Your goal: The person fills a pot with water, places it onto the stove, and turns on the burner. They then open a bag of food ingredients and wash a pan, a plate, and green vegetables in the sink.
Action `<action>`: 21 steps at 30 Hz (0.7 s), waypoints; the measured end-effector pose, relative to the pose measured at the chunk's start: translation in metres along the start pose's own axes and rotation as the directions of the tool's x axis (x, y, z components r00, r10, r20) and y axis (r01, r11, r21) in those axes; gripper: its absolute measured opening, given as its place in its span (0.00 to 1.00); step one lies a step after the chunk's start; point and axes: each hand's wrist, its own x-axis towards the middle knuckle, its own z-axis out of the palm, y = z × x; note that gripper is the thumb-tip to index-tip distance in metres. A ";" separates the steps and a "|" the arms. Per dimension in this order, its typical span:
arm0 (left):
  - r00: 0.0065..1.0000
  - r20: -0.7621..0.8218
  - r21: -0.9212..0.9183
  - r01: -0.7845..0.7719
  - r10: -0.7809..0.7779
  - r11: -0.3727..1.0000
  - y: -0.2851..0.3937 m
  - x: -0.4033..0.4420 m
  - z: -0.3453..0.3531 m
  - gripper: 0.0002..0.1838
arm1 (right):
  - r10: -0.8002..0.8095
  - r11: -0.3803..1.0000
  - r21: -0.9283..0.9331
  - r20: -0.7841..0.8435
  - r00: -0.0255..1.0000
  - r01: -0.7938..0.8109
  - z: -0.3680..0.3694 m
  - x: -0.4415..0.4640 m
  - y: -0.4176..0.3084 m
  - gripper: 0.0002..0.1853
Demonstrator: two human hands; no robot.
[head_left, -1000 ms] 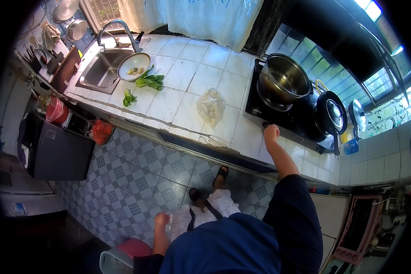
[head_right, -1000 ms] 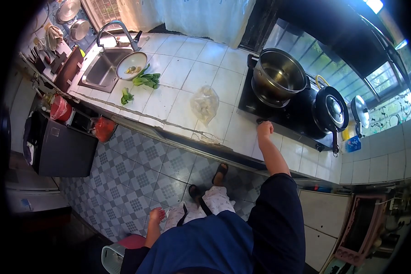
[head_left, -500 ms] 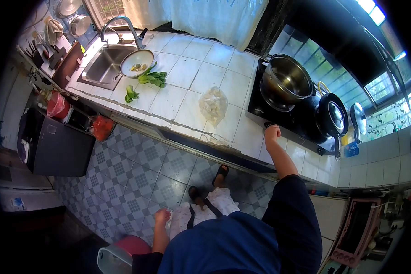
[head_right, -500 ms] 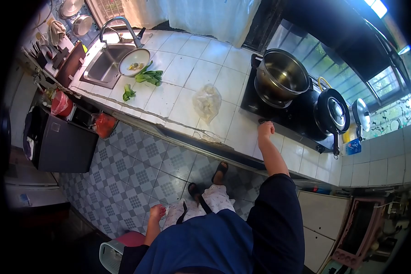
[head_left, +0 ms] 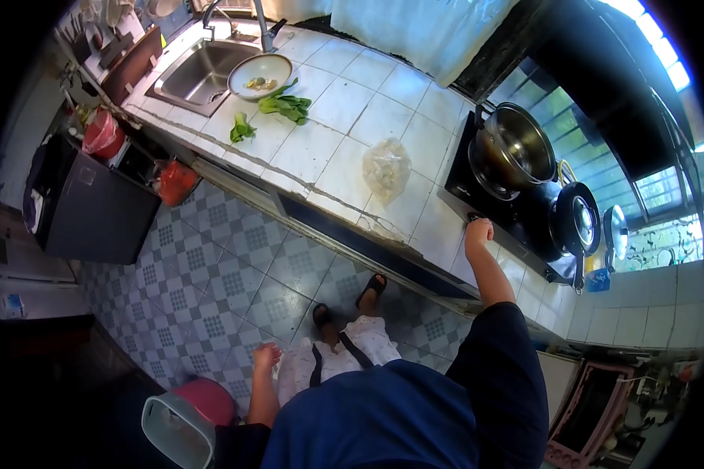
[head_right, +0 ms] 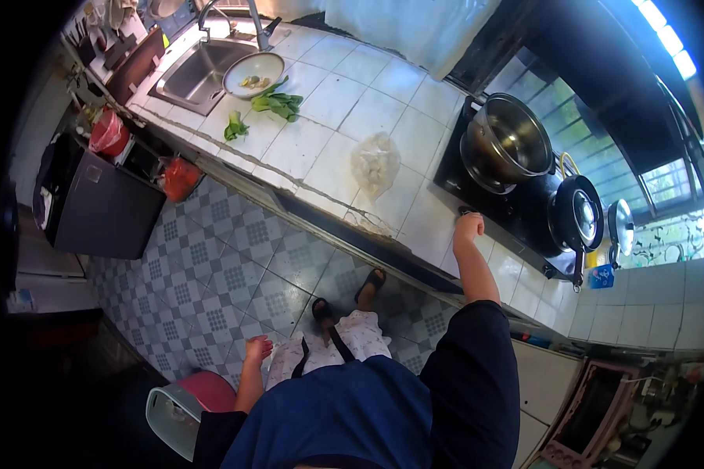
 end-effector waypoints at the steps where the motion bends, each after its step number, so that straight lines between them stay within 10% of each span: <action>1: 1.000 0.005 -0.010 0.014 -0.014 1.000 -0.003 0.000 -0.002 0.11 | 0.012 1.000 0.017 0.011 1.000 -0.012 -0.001 0.000 0.000 0.13; 16: 0.999 0.051 -0.118 0.011 -0.005 0.993 -0.016 0.008 -0.015 0.11 | -0.079 0.962 0.275 0.264 0.961 0.004 -0.030 -0.060 0.030 0.14; 21: 0.999 0.040 -0.111 0.020 -0.015 0.994 -0.023 0.019 -0.012 0.10 | -0.174 0.867 0.487 0.093 0.980 0.108 -0.028 -0.110 0.012 0.10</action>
